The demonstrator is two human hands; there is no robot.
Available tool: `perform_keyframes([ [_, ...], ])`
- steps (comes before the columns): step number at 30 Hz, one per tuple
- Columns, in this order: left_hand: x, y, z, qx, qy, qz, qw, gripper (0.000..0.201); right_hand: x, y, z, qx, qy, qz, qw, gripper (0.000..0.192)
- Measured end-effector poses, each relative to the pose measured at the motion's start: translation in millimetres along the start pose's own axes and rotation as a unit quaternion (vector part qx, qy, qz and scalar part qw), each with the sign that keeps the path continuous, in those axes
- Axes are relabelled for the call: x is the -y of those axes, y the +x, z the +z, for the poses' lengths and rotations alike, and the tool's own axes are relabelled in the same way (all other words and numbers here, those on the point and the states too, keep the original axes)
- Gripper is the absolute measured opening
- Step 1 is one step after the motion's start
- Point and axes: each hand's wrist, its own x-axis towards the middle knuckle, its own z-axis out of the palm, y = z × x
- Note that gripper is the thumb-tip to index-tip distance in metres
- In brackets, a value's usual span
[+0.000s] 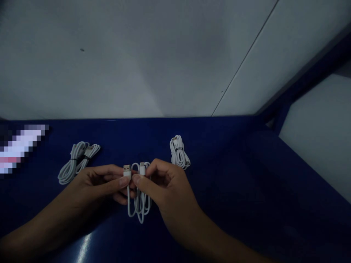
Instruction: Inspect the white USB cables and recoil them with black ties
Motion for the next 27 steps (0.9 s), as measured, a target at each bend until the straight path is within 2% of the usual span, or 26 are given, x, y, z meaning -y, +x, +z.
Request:
perform_keyframes([
  [8,-0.2,0.1,-0.2,0.004,0.002,0.002,1.000,0.016,4.6,-1.3,1.6,-0.005,0.005,0.002,1.000,0.031],
  [27,-1.7,0.7,1.9,0.004,0.002,0.002,1.000,0.015,3.3,-1.0,1.2,-0.006,-0.005,0.004,1.000,0.027],
])
